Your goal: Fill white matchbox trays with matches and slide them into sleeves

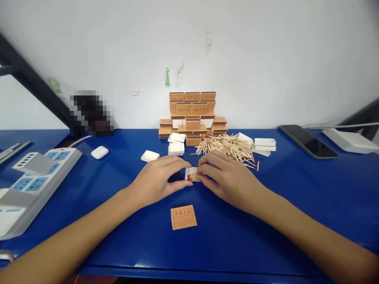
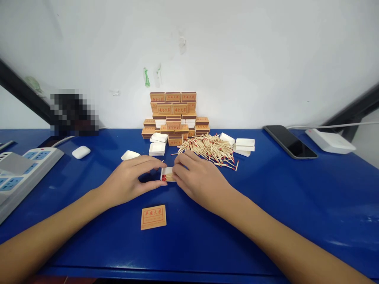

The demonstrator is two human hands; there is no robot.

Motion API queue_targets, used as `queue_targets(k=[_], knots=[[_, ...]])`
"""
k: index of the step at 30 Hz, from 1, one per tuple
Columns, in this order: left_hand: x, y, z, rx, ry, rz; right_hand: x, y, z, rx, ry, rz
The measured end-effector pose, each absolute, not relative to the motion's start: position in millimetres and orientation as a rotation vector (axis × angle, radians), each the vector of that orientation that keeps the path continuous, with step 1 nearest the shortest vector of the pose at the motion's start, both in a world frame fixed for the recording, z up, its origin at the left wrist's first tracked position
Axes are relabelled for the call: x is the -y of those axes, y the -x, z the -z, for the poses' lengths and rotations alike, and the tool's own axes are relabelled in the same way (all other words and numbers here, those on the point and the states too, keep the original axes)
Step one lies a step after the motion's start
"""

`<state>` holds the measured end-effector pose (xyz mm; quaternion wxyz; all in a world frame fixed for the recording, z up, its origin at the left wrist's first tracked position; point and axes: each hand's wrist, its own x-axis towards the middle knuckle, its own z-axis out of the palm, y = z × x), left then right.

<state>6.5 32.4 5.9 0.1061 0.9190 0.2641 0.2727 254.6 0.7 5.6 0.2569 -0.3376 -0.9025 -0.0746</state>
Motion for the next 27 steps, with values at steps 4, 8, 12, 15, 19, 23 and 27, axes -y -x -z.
queue_targets(k=[4,8,12,15,19,23,27], knots=[[-34,-8,-4,-0.779,-2.688,-0.746,-1,-252,-3,2.476,0.9,0.266],[-34,-9,-3,-0.786,-2.689,-0.709,-1,-252,0,2.503,0.895,0.213],[-33,-10,-4,-0.808,-2.698,-0.65,-2,-253,1,2.534,0.923,0.075],[-32,-9,-4,-0.826,-2.694,-0.61,-1,-255,-2,2.566,0.963,-0.018],[-31,-10,-5,-0.796,-2.691,-0.599,1,-257,-8,2.593,1.014,-0.066],[-29,-12,-5,-0.735,-2.727,-0.625,5,-257,-13,2.601,1.037,-0.086],[-27,-14,-3,-0.694,-2.753,-0.617,5,-259,-12,2.621,0.994,-0.041]])
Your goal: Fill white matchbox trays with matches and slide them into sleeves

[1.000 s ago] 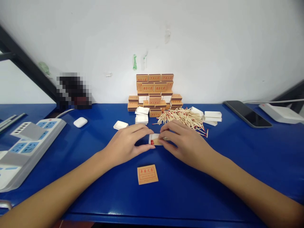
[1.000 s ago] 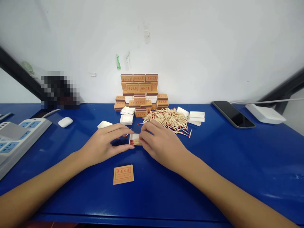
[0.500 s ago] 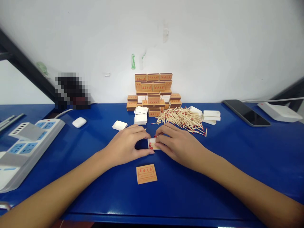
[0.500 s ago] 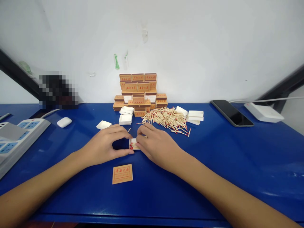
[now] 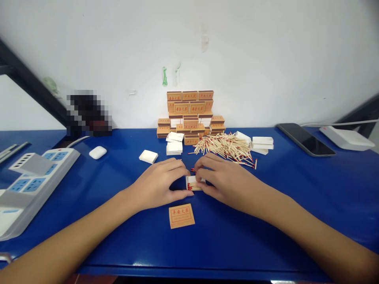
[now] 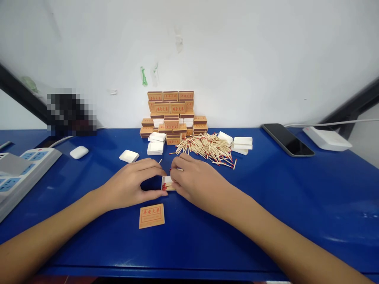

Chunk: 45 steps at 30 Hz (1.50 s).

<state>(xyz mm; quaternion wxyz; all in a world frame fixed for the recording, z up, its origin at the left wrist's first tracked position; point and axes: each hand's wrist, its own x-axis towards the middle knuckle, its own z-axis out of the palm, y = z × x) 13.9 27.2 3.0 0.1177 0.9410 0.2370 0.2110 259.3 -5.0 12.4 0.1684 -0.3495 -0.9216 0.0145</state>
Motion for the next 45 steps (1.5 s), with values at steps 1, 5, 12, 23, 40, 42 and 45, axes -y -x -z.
queue_targets(k=[1,5,12,23,40,42,45], knots=[[-27,-14,-2,-0.69,-2.757,-0.614,4,-260,-12,2.626,0.978,-0.025],[-27,-15,-1,-0.687,-2.764,-0.604,2,-262,-13,2.658,0.933,0.032],[-24,-17,-5,-0.665,-2.729,-0.566,3,-258,-18,2.732,0.927,0.126],[-23,-19,-4,-0.811,-2.685,-0.515,6,-252,-22,2.7,1.073,0.055],[-24,-17,-4,-0.828,-2.637,-0.538,7,-257,-18,2.568,1.036,-0.369],[-24,-18,-4,-0.83,-2.635,-0.544,6,-257,-17,2.553,1.051,-0.369],[-23,-18,-4,-0.844,-2.634,-0.533,5,-258,-15,2.548,1.06,-0.367]])
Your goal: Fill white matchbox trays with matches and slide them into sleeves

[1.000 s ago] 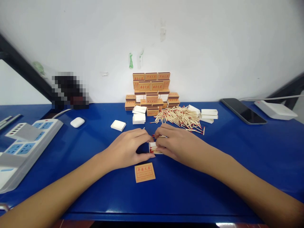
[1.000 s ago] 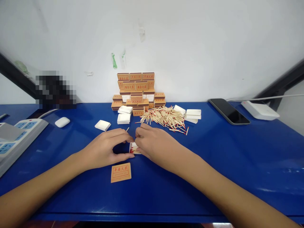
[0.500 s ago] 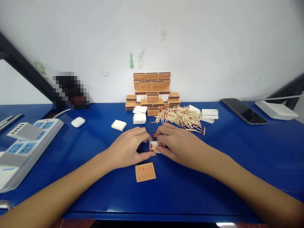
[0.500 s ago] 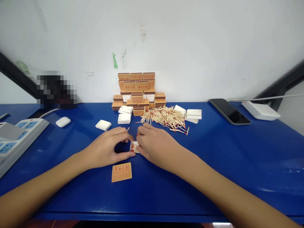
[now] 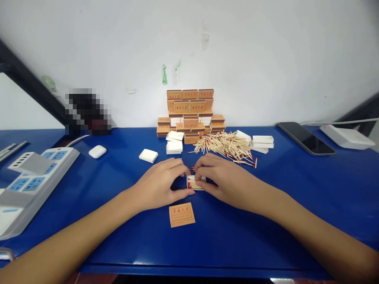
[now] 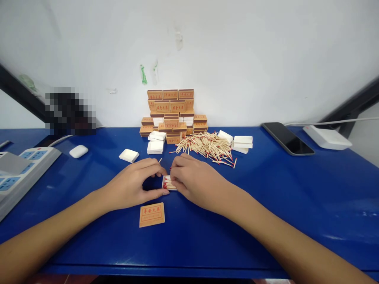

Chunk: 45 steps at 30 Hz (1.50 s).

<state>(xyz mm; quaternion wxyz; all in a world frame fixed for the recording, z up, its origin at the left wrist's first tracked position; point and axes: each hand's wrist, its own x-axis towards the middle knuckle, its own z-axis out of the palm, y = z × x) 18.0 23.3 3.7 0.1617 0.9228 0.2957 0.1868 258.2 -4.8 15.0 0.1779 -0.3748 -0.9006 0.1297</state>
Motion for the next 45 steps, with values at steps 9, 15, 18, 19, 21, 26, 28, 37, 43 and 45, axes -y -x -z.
queue_targets(k=[9,15,18,19,21,26,28,37,43,45], knots=[[-23,-18,-5,-0.838,-2.635,-0.545,5,-259,-15,2.545,1.051,-0.435],[-23,-17,-5,-0.8,-2.643,-0.552,7,-257,-17,2.556,1.043,-0.383],[-23,-18,-4,-0.79,-2.649,-0.551,8,-258,-16,2.566,1.04,-0.381],[-23,-18,-4,-0.787,-2.648,-0.551,8,-258,-16,2.569,1.045,-0.378],[-23,-18,-4,-0.787,-2.642,-0.55,10,-258,-17,2.57,1.055,-0.379],[-22,-15,-7,-0.815,-2.617,-0.517,9,-259,-23,2.49,1.024,-0.437],[-22,-12,-10,-0.822,-2.605,-0.461,5,-259,-22,2.405,1.02,-0.397],[-19,-10,-22,-0.927,-2.583,-0.204,-32,-239,-2,2.53,1.126,-0.19],[-17,-7,-26,-0.969,-2.623,-0.125,-59,-209,-26,2.737,1.243,-0.293],[-16,-5,-25,-0.982,-2.637,-0.118,-62,-205,-31,2.79,1.333,-0.278]])
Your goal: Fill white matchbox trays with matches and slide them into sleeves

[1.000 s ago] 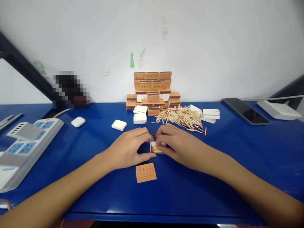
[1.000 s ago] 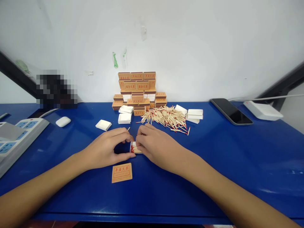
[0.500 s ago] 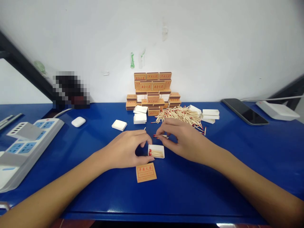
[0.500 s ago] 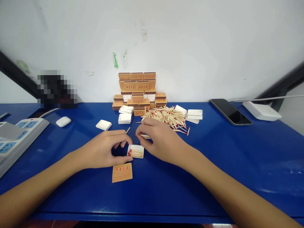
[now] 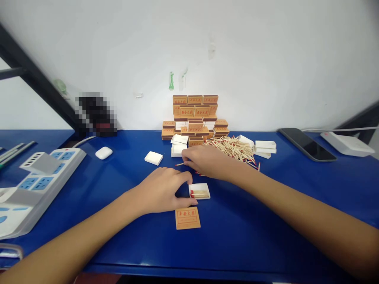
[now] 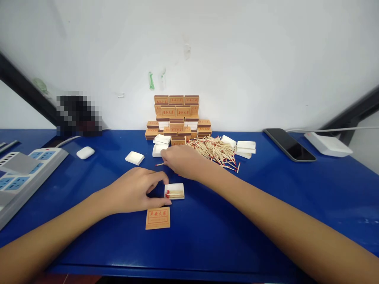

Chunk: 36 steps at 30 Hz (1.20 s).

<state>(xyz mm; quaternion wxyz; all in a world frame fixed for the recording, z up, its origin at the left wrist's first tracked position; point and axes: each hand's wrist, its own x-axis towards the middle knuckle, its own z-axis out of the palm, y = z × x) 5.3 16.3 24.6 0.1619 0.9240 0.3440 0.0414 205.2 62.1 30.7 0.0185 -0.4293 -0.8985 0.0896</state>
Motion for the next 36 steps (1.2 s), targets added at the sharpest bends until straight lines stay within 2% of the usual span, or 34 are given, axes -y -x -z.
queue_targets(k=[12,18,24,28,36], knots=[[-19,-3,-19,-1.108,-2.583,-0.16,-16,-248,-48,2.614,1.401,-0.54],[-23,-7,-16,-1.111,-2.548,-0.193,4,-239,-40,2.787,1.427,-0.345],[-23,-8,-17,-1.104,-2.544,-0.182,-5,-245,-39,2.705,1.361,-0.433],[-23,-7,-16,-1.098,-2.553,-0.187,-21,-264,-34,2.565,1.539,-0.348],[-25,-6,-13,-1.072,-2.568,-0.194,-26,-271,-21,2.516,1.448,-0.549]])
